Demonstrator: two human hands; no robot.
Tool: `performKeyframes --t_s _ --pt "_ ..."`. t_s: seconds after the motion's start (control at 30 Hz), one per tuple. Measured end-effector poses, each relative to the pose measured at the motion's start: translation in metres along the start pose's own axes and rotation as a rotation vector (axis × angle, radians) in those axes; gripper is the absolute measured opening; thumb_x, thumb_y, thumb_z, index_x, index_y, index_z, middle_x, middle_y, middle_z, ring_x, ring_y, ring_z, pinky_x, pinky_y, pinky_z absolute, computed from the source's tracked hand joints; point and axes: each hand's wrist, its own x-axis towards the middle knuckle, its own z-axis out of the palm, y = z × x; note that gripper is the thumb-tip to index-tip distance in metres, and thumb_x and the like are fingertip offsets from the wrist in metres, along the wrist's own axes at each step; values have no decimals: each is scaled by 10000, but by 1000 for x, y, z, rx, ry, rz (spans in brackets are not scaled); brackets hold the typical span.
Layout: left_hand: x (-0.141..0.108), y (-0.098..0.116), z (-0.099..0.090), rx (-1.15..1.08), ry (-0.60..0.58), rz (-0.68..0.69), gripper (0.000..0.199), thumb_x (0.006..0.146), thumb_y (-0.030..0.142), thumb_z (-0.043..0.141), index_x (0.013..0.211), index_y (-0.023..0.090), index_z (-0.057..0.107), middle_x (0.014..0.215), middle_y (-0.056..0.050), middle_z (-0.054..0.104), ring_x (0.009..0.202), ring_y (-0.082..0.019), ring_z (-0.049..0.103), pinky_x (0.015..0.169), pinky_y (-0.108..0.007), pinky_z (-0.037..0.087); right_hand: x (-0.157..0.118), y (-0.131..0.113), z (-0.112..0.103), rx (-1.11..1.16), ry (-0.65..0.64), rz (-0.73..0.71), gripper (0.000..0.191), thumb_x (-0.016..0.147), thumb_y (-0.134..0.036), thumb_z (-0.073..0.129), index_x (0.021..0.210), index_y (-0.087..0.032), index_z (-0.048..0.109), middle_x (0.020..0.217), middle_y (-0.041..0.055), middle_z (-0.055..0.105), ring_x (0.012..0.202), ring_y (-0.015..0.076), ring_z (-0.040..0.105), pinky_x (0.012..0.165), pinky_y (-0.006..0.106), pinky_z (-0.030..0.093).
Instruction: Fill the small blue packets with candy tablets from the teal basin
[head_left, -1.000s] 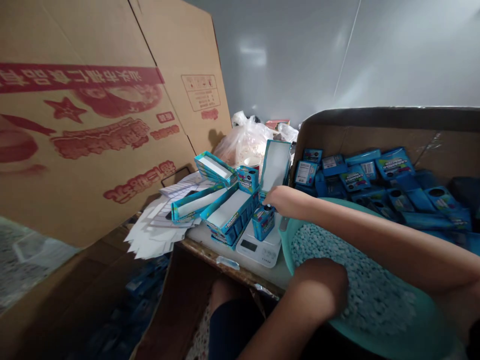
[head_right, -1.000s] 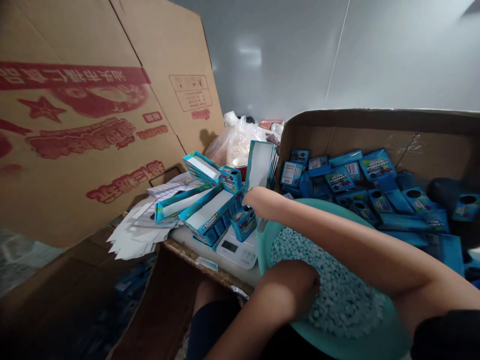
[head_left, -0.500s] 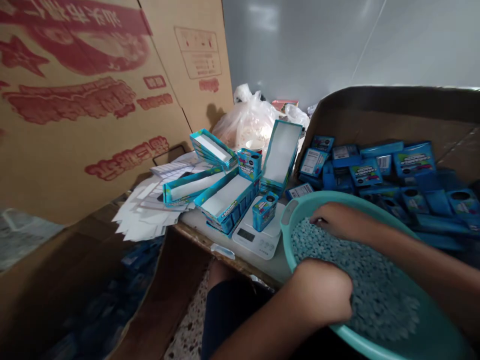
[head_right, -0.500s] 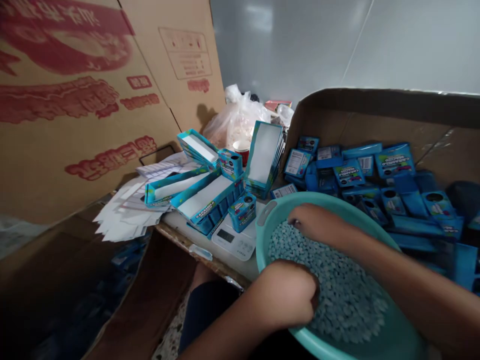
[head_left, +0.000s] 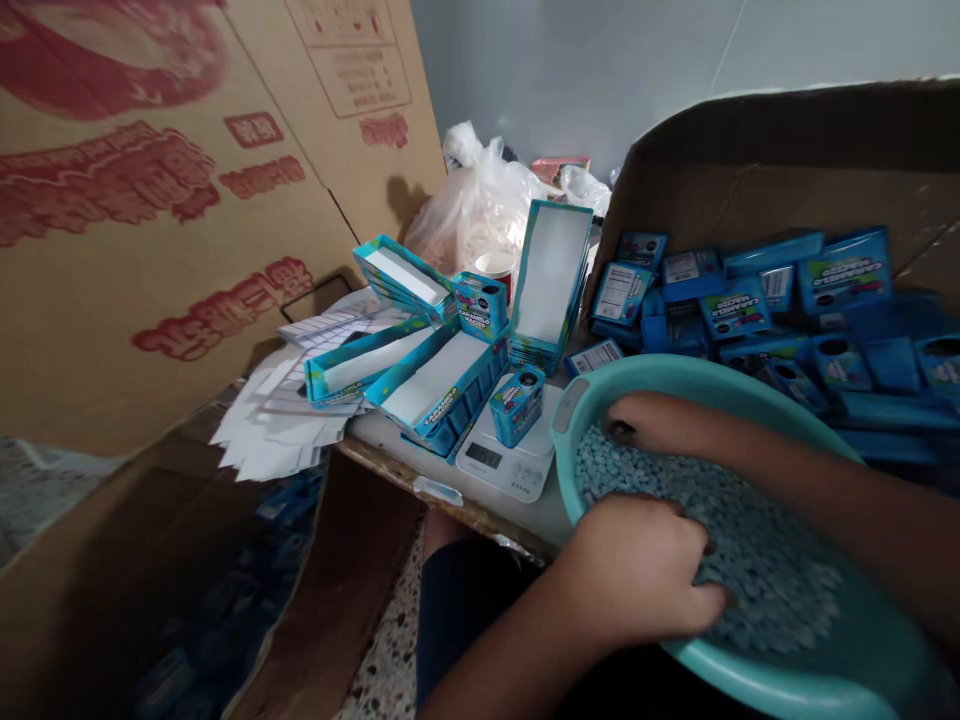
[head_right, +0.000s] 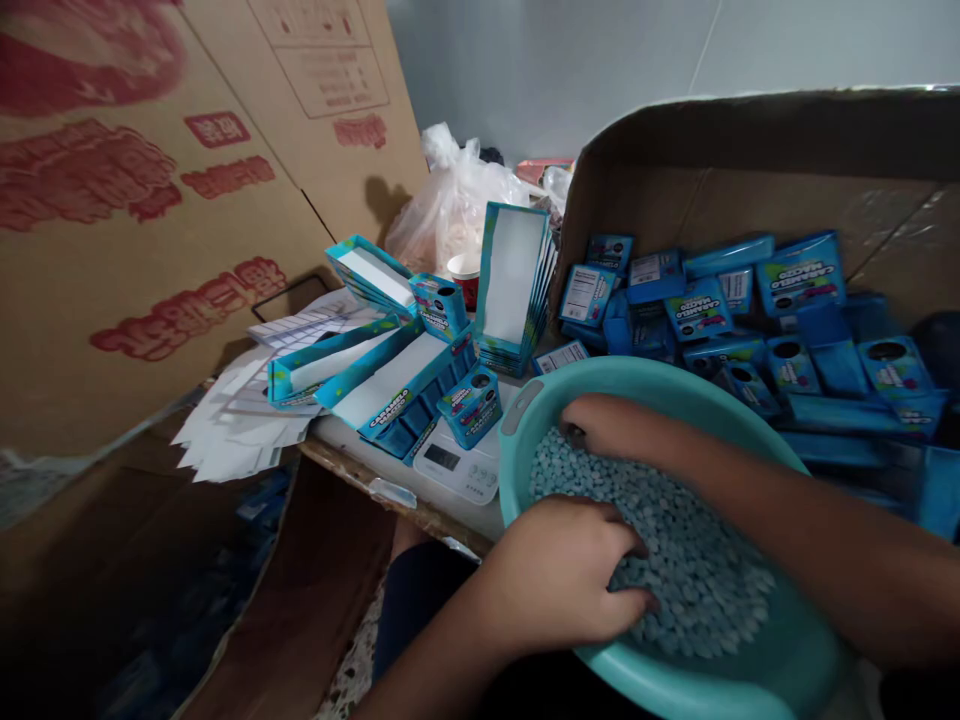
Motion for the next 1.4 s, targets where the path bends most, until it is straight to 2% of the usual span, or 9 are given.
performKeyframes --t_s 0.23,0.37,0.5,0.57,0.67,0.77,0.97,1.2,1.4 --pt "2 3 7 21 71 44 307 956 473 731 1032 184 800 880 -51 760 783 -232 720 675 -342 550 -6 -8 -6 -72 21 0 105 874 -151 737 929 -199 813 934 77 792 878 280 732 767 357 539" --pt "-40 -14 -17 47 699 148 80 1009 282 694 1064 235 729 1027 19 768 953 -175 720 877 -329 551 -7 -38 -42 -187 378 -186 363 978 -72 518 1211 -189 770 1254 119 747 1155 282 696 982 409 575" --pt "-107 -86 -55 467 1289 -262 348 961 357 788 1276 228 716 1372 -102 656 1304 -291 621 1143 -449 477 31 -74 -67 -245 479 -497 634 932 -119 666 1550 -228 576 1620 130 528 1427 318 541 1168 500 504" --pt "-125 -128 -63 507 1288 -420 497 933 502 795 1321 200 721 1524 -165 543 1413 -373 534 1171 -524 453 56 -91 -71 -292 295 -547 682 860 -189 819 1507 -215 607 1532 121 615 1348 306 603 1141 459 529" --pt "-127 -169 -56 495 1121 -436 249 990 444 715 1074 224 797 1228 -103 724 1154 -319 665 1039 -481 516 79 -115 -80 -318 199 -495 476 848 -176 836 1305 -249 722 1208 45 775 1066 241 725 919 334 597" --pt "-115 -180 -40 540 1122 -497 170 1009 329 669 967 233 803 961 -68 748 1019 -314 656 995 -492 494 77 -133 -104 -285 309 -445 503 912 -267 776 1403 -231 669 1201 67 779 1028 275 736 803 347 580" --pt "-110 -172 -28 590 1147 -540 134 993 272 696 909 230 791 869 -50 705 971 -300 642 1181 -609 346 99 -141 -140 -153 601 -266 605 1055 -410 607 1617 -229 475 1374 85 730 1170 274 692 887 324 530" --pt "-118 -176 -18 611 1152 -511 123 993 302 710 901 244 769 824 -27 660 926 -259 636 1168 -571 369 152 -143 -89 -302 702 -210 405 1035 -326 579 1375 -158 721 1377 222 670 1284 401 586 1047 491 446" --pt "-105 -197 12 547 1415 -398 53 950 295 716 956 255 751 841 -16 684 954 -233 663 1256 -587 328 184 -119 -63 -371 882 -233 405 1009 -396 563 1337 -256 754 1565 156 566 1432 425 490 1178 610 379"
